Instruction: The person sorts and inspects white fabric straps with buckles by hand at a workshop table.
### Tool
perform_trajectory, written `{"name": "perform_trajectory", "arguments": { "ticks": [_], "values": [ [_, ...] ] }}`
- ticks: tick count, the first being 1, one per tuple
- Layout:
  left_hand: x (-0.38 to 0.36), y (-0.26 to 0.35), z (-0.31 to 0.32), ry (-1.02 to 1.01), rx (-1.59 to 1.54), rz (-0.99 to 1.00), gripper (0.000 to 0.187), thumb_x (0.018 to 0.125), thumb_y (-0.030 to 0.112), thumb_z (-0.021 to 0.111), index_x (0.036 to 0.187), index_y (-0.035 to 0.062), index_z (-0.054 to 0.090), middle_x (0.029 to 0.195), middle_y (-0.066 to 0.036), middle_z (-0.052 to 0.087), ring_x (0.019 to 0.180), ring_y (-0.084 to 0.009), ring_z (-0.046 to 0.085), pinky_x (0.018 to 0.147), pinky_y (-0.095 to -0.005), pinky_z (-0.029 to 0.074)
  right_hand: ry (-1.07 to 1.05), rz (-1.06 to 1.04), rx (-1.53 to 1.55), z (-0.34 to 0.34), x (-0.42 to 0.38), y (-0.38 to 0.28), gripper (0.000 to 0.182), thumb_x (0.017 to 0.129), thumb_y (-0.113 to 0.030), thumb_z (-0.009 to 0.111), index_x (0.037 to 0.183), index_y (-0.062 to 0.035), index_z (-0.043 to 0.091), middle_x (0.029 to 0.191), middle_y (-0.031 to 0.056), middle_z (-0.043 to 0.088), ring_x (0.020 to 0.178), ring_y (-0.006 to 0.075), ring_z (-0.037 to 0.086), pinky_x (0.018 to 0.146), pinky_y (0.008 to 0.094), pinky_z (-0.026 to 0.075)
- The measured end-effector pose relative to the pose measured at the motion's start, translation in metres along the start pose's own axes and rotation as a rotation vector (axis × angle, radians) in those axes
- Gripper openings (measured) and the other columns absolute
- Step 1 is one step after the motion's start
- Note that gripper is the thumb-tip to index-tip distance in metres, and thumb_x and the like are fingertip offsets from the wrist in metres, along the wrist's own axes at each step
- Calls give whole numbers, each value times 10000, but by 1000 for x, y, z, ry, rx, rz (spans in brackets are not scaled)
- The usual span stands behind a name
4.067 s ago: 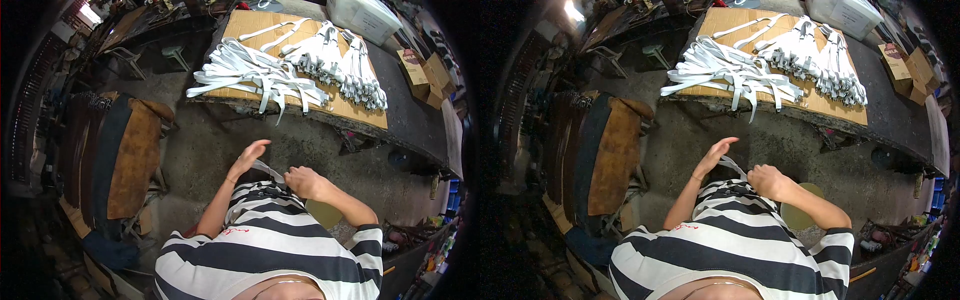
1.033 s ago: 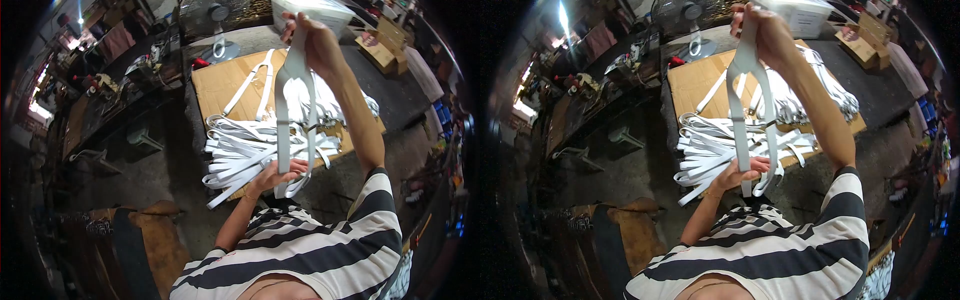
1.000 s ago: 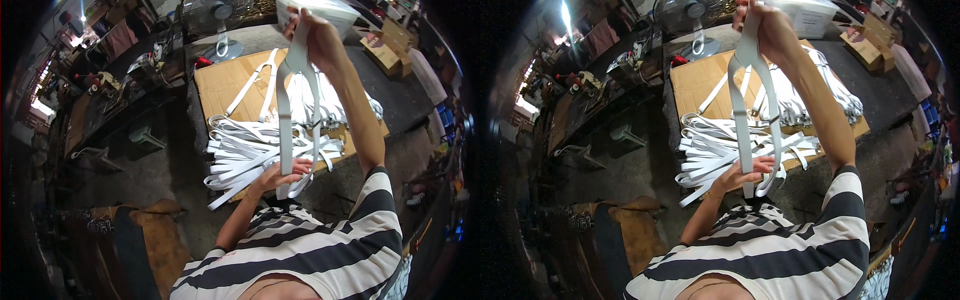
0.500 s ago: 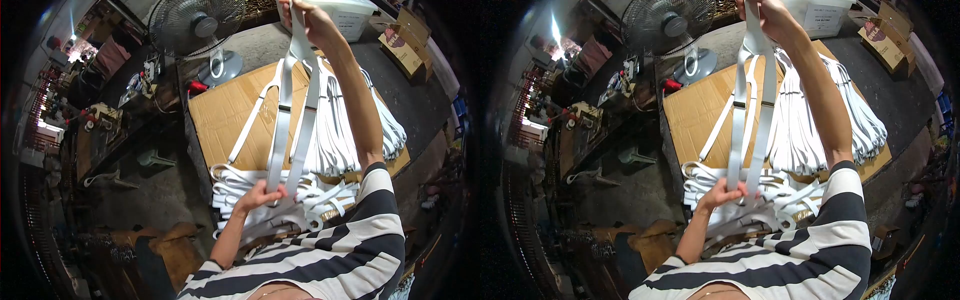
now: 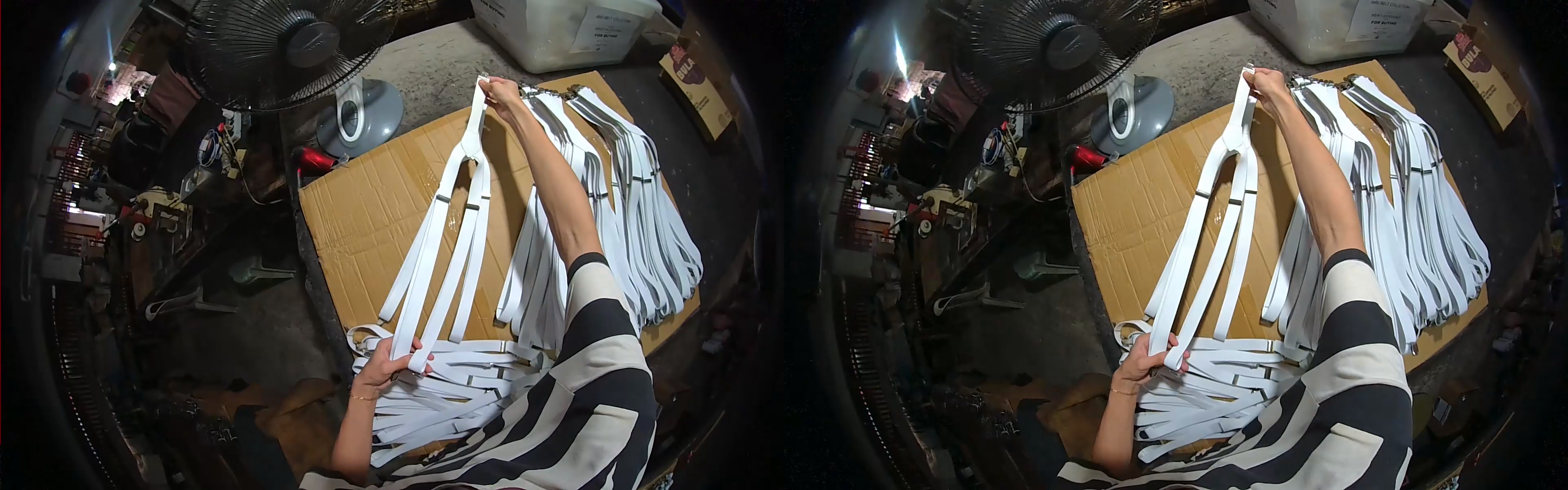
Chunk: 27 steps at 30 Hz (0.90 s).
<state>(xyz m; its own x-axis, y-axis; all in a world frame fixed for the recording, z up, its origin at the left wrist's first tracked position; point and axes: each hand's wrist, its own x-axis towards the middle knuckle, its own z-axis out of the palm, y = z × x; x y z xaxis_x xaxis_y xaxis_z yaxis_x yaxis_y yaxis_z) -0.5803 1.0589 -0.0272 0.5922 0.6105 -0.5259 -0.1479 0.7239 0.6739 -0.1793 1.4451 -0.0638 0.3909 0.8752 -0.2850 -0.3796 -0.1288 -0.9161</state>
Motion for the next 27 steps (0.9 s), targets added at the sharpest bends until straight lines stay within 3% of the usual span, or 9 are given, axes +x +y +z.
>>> {"name": "perform_trajectory", "arguments": {
  "ticks": [2, 5, 8, 9, 12, 18, 22, 25, 27],
  "values": [
    [8, 1, -6, -1, -18, -18, 300, 834, 71, 623, 1096, 3, 495, 971, -205, 621, 814, -277, 658, 712, -380, 558, -14, -7, -100, -9, 23, 21, 127, 844, -103, 638, 929, -9, 626, 776, 43, 624, 692, 119, 564, 666, 281, 465],
    [18, 5, -5, 51, -108, -62, 452, 829, 53, 615, 1221, 19, 393, 1026, -215, 609, 826, -293, 659, 704, -380, 556, -16, -84, -195, -19, 47, 41, 138, 834, -93, 645, 937, -3, 630, 760, 26, 617, 661, 109, 557, 613, 260, 463],
    [32, 6, -10, 40, -130, -112, 470, 827, 54, 617, 1233, 16, 384, 1029, -224, 605, 831, -291, 660, 687, -352, 557, 30, -106, -335, -24, 72, 58, 128, 825, -79, 645, 937, -16, 638, 742, 16, 612, 620, 105, 547, 541, 239, 445],
    [36, 8, -10, 18, -128, -117, 457, 839, 74, 615, 1229, 11, 386, 1034, -231, 599, 835, -276, 660, 664, -307, 556, 43, -125, -337, -28, 80, 64, 183, 741, -94, 717, 887, 5, 669, 762, 75, 656, 675, 122, 607, 600, 253, 481],
    [51, -1, -14, 19, -233, -132, 461, 848, 103, 620, 1236, 11, 388, 1035, -235, 596, 821, -269, 656, 670, -303, 554, 149, -263, -459, -32, 87, 77, 211, 722, -130, 739, 876, 1, 680, 781, 84, 673, 704, 148, 621, 644, 280, 487],
    [65, -3, -28, 80, -342, -237, 399, 910, 126, 515, 1243, -49, 382, 1025, -252, 589, 816, -318, 646, 730, -404, 551, 220, -267, -705, -34, 76, 82, 295, 682, -217, 783, 882, -20, 692, 808, 116, 685, 739, 181, 638, 703, 316, 484],
    [59, -4, -32, 129, -374, -245, 369, 951, 145, 421, 1251, -65, 376, 1049, -274, 581, 873, -371, 642, 805, -471, 539, 227, -226, -636, -33, 86, 93, 274, 669, -227, 793, 863, -53, 708, 796, 91, 690, 741, 176, 639, 701, 304, 480],
    [52, -6, -29, 186, -363, -230, 475, 956, 250, 425, 1288, -78, 339, 1151, -305, 531, 987, -408, 600, 844, -488, 515, 235, -191, -649, -32, 82, 89, 261, 663, -228, 796, 857, -71, 717, 809, 85, 695, 767, 176, 648, 714, 302, 479],
    [47, -14, -24, 78, -906, -125, 626, 952, 400, 389, 1341, -79, 281, 1263, -318, 450, 1110, -412, 531, 890, -487, 484, 224, -196, -670, -31, 81, 88, 292, 653, -233, 801, 876, -65, 714, 830, 100, 696, 788, 200, 656, 729, 316, 480]
  ]
}}
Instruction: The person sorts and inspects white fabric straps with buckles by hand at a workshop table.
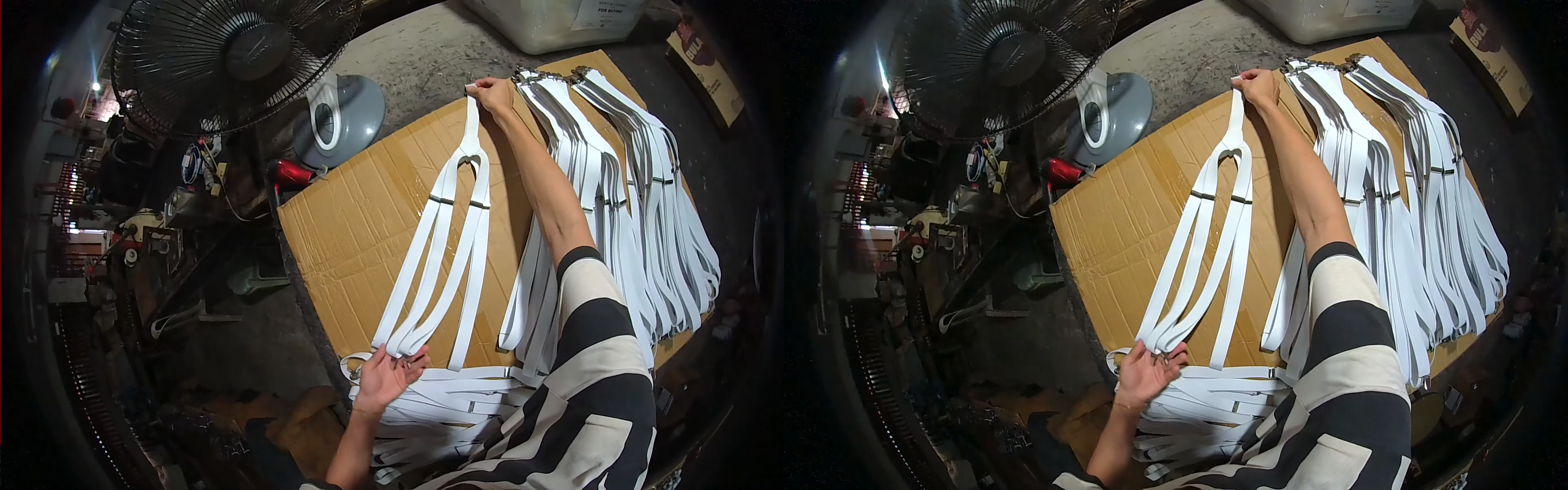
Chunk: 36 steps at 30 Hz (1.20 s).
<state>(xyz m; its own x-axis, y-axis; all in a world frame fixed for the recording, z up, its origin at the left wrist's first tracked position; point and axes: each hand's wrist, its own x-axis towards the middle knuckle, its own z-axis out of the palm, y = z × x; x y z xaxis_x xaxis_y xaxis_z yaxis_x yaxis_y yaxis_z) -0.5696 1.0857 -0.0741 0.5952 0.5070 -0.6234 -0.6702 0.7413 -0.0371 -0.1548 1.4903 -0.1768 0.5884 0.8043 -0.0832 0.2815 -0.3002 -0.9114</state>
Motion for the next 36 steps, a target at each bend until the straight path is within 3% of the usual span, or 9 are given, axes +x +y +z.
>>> {"name": "perform_trajectory", "arguments": {
  "ticks": [5, 8, 10, 14, 16, 20, 23, 27, 36],
  "values": [
    [-31, -47, 5, 190, -123, 27, 715, 948, 498, 316, 1383, -63, 231, 1314, -297, 419, 1109, -362, 541, 894, -426, 480, 87, -156, -220, 4, -14, 2, 438, 667, -282, 789, 974, 2, 662, 916, 175, 674, 836, 305, 643, 764, 376, 488],
    [-43, -64, -7, 96, 70, -348, 633, 966, 438, 347, 1348, -65, 300, 1193, -263, 534, 921, -310, 623, 775, -368, 519, 446, -23, 92, 7, -29, 7, 397, 739, -300, 714, 932, 40, 649, 907, 195, 667, 819, 307, 637, 768, 374, 488],
    [-36, -65, 25, 68, 812, -428, 501, 976, 351, 399, 1262, -60, 418, 1003, -201, 622, 735, -223, 635, 651, -305, 517, 352, 51, 224, -12, -69, -5, 363, 755, -288, 690, 915, 36, 655, 890, 187, 669, 814, 292, 638, 761, 367, 486],
    [56, -18, 105, 94, 1436, 310, 276, 943, 274, 516, 955, 11, 601, 780, -28, 593, 687, -93, 559, 636, -239, 459, 263, 111, 350, -22, -153, 7, 291, 792, -238, 628, 905, 27, 669, 851, 153, 673, 781, 240, 636, 740, 343, 482],
    [132, 14, 139, 141, 1749, 851, 359, 906, 276, 537, 1076, -39, 566, 955, -171, 649, 856, -246, 629, 750, -326, 475, 287, 68, 319, -23, -190, 5, 273, 804, -209, 626, 945, 20, 669, 862, 149, 676, 772, 231, 636, 733, 336, 484],
    [260, 49, 171, 79, 1793, 1400, 326, 872, 183, 525, 1121, -20, 582, 1122, -214, 583, 1096, -356, 515, 931, -421, 402, 253, -52, 231, -18, -215, 3, 219, 805, -144, 629, 963, 1, 676, 890, 155, 662, 845, 265, 600, 781, 351, 460],
    [297, 67, 157, 148, 2260, 1215, 306, 852, 164, 543, 1121, 42, 620, 1191, -206, 564, 1111, -355, 509, 962, -386, 399, 264, -154, 84, -15, -215, 10, 192, 778, -111, 637, 936, -13, 684, 918, 147, 647, 892, 295, 559, 821, 373, 432],
    [299, 65, 148, 156, 2250, 1290, 280, 841, 131, 536, 1088, 76, 657, 1229, -180, 545, 1150, -342, 472, 941, -412, 383, 275, -253, -35, -17, -219, 10, 179, 730, -47, 649, 903, -14, 679, 930, 136, 631, 905, 306, 533, 835, 375, 414],
    [293, 64, 128, 106, 2609, 1244, 639, 867, 319, 499, 1394, 19, 297, 1445, -149, 308, 1349, -308, 261, 1047, -564, 223, 275, -280, -88, -18, -222, 5, 187, 708, -28, 639, 890, -4, 670, 937, 145, 625, 933, 319, 525, 852, 376, 406]
  ]
}}
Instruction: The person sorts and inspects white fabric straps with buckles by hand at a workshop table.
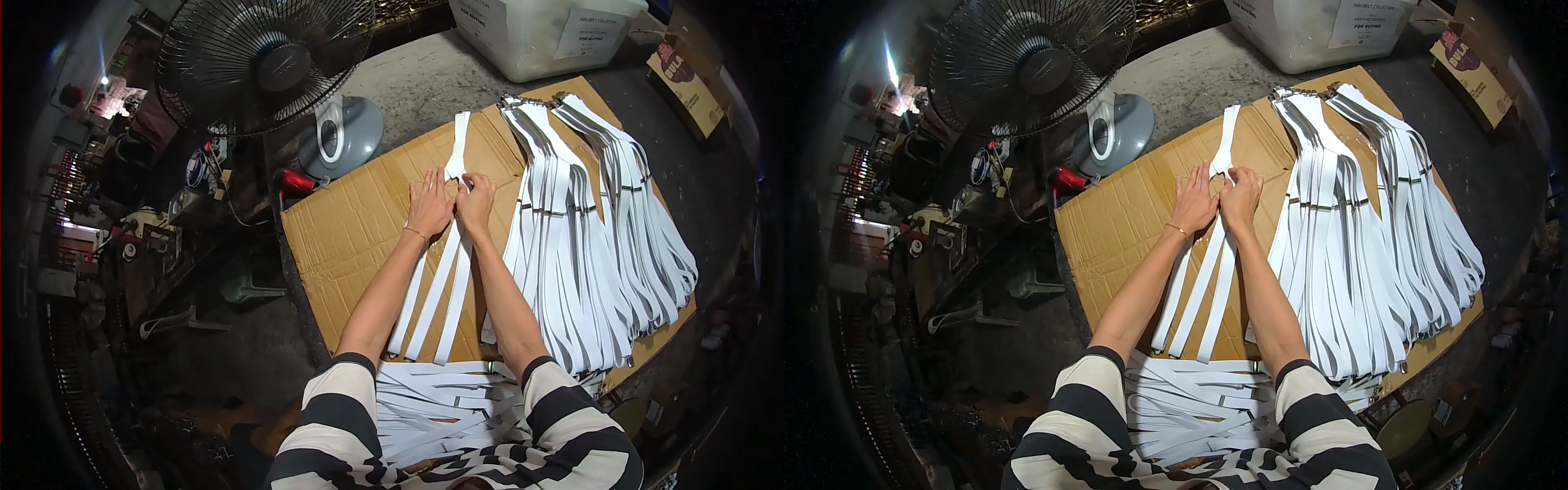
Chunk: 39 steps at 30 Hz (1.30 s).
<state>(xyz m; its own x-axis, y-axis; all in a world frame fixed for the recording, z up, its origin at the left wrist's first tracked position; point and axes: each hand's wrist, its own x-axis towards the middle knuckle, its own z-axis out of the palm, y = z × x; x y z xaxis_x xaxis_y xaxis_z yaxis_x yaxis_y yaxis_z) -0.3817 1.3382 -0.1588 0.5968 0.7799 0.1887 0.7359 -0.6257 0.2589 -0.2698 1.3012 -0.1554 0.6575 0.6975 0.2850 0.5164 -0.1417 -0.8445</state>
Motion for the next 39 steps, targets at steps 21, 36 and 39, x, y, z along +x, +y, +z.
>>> {"name": "perform_trajectory", "arguments": {
  "ticks": [21, 36, 39],
  "values": [
    [-105, 32, -40, -137, -128, -312, 670, 903, 346, 498, 1407, -14, 242, 1482, -214, 183, 1378, -360, 161, 1065, -565, 169, 42, 40, 165, -5, -1, 7, 271, 748, -156, 668, 979, -14, 650, 977, 149, 604, 961, 299, 518, 869, 375, 411],
    [-227, 116, -121, 117, -307, -225, 227, 834, 95, 556, 1022, -24, 604, 1273, -202, 457, 1261, -365, 366, 1060, -496, 248, -38, 301, 291, -14, 5, 19, 462, 762, -291, 687, 1085, 18, 567, 1057, 191, 596, 1003, 321, 554, 882, 397, 427],
    [-319, 133, -132, 63, -387, -371, 205, 814, 78, 571, 995, -9, 614, 1232, -197, 488, 1243, -363, 385, 1050, -485, 264, 41, 88, 234, -68, -35, -9, 419, 781, -249, 678, 1082, 23, 571, 1041, 185, 614, 982, 301, 580, 862, 375, 448]
  ]
}}
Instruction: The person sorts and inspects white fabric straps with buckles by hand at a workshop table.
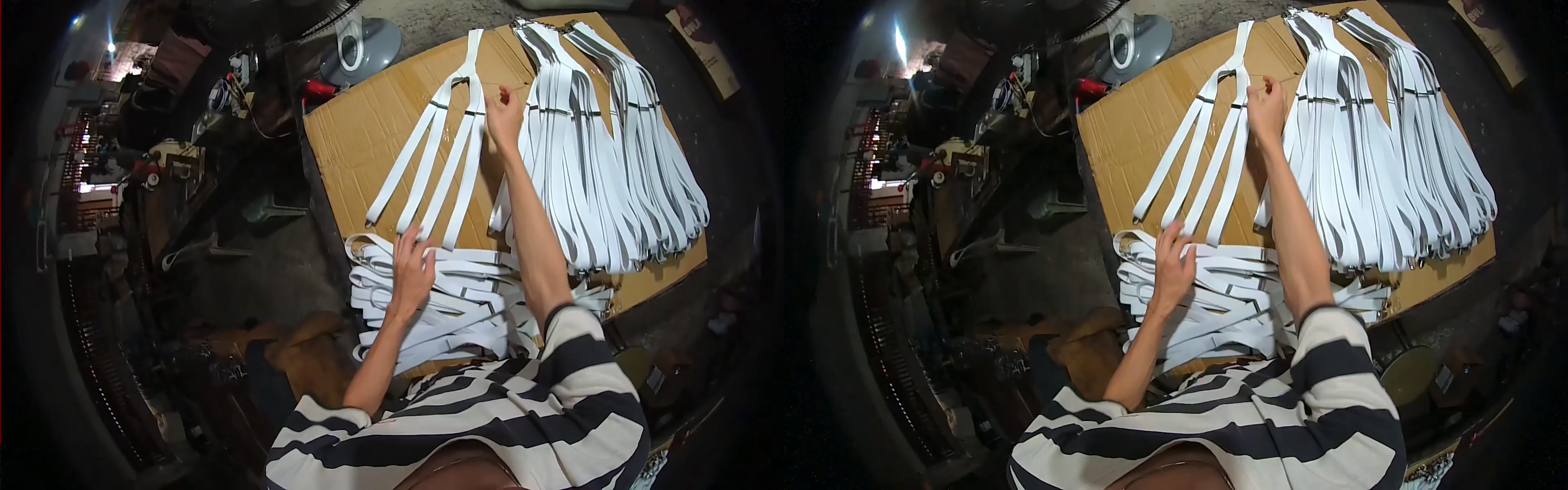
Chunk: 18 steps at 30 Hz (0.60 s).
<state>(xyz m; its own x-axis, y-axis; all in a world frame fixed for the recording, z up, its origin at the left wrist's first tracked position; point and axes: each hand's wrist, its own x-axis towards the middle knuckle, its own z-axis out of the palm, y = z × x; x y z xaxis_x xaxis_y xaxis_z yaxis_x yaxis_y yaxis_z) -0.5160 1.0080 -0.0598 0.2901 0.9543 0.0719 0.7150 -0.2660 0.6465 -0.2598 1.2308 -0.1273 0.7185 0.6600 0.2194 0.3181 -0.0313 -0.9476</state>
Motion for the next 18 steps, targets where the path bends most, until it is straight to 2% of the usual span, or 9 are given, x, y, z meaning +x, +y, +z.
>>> {"name": "perform_trajectory", "arguments": {
  "ticks": [2, 4, 5, 6, 8, 10, 14, 16, 18],
  "values": [
    [-55, -8, -9, -29, 33, -57, 212, 817, 90, 572, 1002, -3, 614, 1237, -193, 487, 1245, -358, 386, 1051, -488, 258, -152, 2, 243, -52, -59, -41, 346, 810, -202, 657, 1061, 24, 584, 1015, 172, 625, 935, 261, 602, 828, 356, 462],
    [-99, -10, -13, -71, 67, -128, 218, 819, 101, 573, 1008, 2, 615, 1242, -190, 486, 1247, -352, 387, 1053, -492, 253, -373, 147, 302, -118, -128, -85, 277, 826, -175, 649, 1024, 14, 604, 958, 137, 641, 895, 199, 605, 806, 318, 465],
    [-114, -11, -15, -87, 138, -121, 228, 820, 112, 575, 1017, 3, 612, 1246, -188, 485, 1248, -348, 389, 1053, -499, 248, -462, 119, 134, -143, -160, -77, 218, 844, -162, 636, 984, 4, 620, 894, 102, 650, 831, 154, 610, 747, 289, 482],
    [-126, -11, -15, -100, 207, -109, 239, 822, 124, 576, 1026, 4, 610, 1251, -187, 484, 1249, -344, 390, 1053, -506, 243, -572, 301, 119, -169, -190, -81, 189, 847, -152, 632, 958, 0, 629, 848, 81, 651, 780, 135, 613, 681, 264, 487],
    [-133, -22, -10, -49, 198, -80, 264, 826, 143, 580, 1049, 3, 602, 1255, -191, 480, 1248, -350, 389, 1057, -513, 237, -599, 237, 142, -206, -248, -67, 174, 850, -145, 626, 932, 8, 628, 828, 76, 648, 750, 126, 610, 646, 268, 486],
    [-122, -15, -11, 65, 121, -40, 235, 824, 131, 584, 1014, -7, 599, 1212, -191, 501, 1198, -363, 425, 1032, -488, 286, -693, 312, 109, -243, -281, -88, 156, 851, -133, 621, 909, 11, 626, 828, 77, 648, 749, 128, 610, 662, 272, 488],
    [-107, 18, -26, 220, -79, 158, 143, 808, 66, 587, 917, -27, 583, 1037, -192, 565, 968, -369, 532, 864, -424, 428, -835, 63, -108, -286, -313, -99, 157, 805, -111, 632, 900, 13, 619, 847, 128, 623, 819, 261, 597, 757, 356, 466],
    [-119, 32, -34, 146, -103, 182, 140, 827, 73, 585, 922, -29, 595, 994, -175, 597, 942, -343, 563, 837, -389, 445, -790, -172, -345, -303, -321, -95, 266, 773, -164, 679, 974, -4, 609, 1023, 139, 569, 1023, 306, 502, 860, 388, 411],
    [-145, 33, -30, 133, -105, 216, 131, 827, 70, 585, 913, -28, 598, 976, -171, 602, 930, -338, 568, 826, -388, 448, -743, -339, -479, -315, -330, -80, 336, 741, -194, 715, 1027, -55, 609, 1097, 123, 535, 1055, 319, 474, 863, 411, 414]
  ]
}}
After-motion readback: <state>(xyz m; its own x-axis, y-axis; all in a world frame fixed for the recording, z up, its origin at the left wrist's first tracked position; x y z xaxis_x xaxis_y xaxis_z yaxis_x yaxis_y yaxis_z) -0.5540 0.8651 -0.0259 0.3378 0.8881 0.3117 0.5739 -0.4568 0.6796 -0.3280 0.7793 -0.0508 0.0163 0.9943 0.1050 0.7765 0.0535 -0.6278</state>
